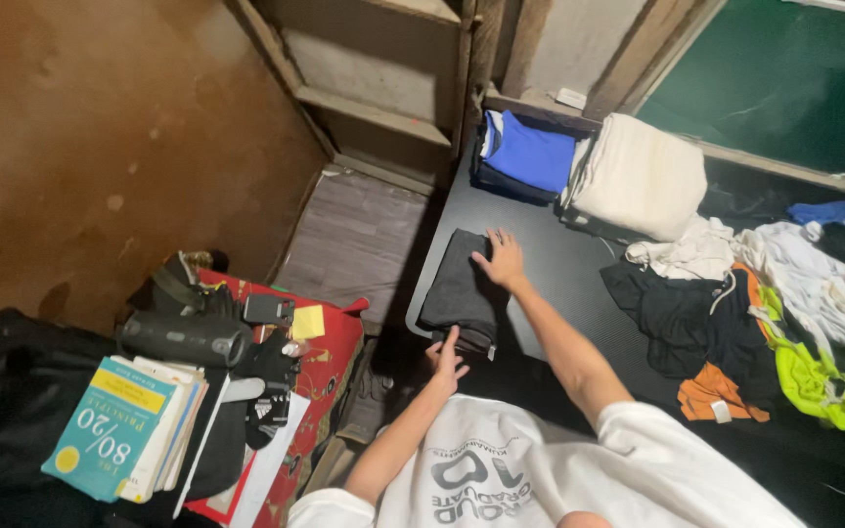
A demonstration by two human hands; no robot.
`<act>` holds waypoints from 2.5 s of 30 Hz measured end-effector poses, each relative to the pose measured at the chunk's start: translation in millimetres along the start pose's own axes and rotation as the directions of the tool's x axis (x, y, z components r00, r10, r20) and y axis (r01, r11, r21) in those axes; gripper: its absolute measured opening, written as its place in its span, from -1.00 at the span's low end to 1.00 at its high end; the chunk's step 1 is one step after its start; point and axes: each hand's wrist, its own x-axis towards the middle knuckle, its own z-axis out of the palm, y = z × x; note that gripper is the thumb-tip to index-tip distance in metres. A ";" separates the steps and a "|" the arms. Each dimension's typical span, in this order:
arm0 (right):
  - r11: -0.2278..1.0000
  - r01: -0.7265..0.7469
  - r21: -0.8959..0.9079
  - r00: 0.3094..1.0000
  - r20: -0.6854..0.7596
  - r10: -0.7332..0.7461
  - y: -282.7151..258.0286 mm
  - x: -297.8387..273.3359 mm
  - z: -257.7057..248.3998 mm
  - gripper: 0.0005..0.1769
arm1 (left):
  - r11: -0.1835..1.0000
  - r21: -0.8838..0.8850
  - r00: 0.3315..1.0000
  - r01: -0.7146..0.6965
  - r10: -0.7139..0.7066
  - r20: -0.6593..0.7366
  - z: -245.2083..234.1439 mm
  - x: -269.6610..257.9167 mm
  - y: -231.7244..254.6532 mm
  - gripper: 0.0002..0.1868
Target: The person folds several clean garments one at a time on a flat surface. They handle a blue and white shirt, green shorts, white pants, a black shirt, and a white shirt, smoothing and folding each into a neat stack.
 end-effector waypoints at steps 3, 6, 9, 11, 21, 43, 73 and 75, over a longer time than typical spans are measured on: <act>0.995 -0.092 0.046 0.959 0.272 0.076 13.5 -0.1 -4.4 -0.23 | 0.999 0.027 0.999 0.042 -0.042 0.007 15.3 3.8 0.1 0.12; 0.950 -0.312 0.014 0.918 0.264 0.297 18.4 -32.2 -16.0 -0.31 | 0.987 0.157 0.990 -0.033 0.054 -0.134 34.2 12.4 6.5 0.19; 0.843 -0.517 0.146 0.848 0.217 0.483 20.6 -70.5 -32.8 -0.23 | 0.928 0.366 0.937 -0.064 0.182 -0.297 48.6 19.6 14.0 0.23; 0.754 -0.630 0.186 0.776 0.196 0.600 23.0 -93.5 -47.3 -0.18 | 0.886 0.461 0.919 -0.041 0.215 -0.331 61.7 22.5 17.7 0.17; 0.169 -0.764 0.623 0.485 0.383 0.786 31.7 -170.5 -64.7 -0.18 | 0.368 0.698 0.589 -0.614 0.803 0.094 62.0 16.2 9.7 -0.43; 0.083 -0.778 0.623 0.443 0.449 0.776 40.4 -178.7 -62.0 -0.47 | 0.402 0.858 0.777 -0.320 0.629 -0.005 71.5 36.4 51.3 -0.17; 0.947 -0.319 0.037 0.904 -0.287 0.316 135.1 192.7 -11.8 -0.30 | -0.511 0.482 0.013 -0.712 0.676 0.737 349.3 151.3 324.1 -0.44; 0.946 -0.321 -0.041 0.918 -0.258 0.300 142.5 196.4 -0.7 -0.27 | -0.663 0.436 -0.056 -0.609 0.584 0.810 357.3 160.8 312.6 -0.36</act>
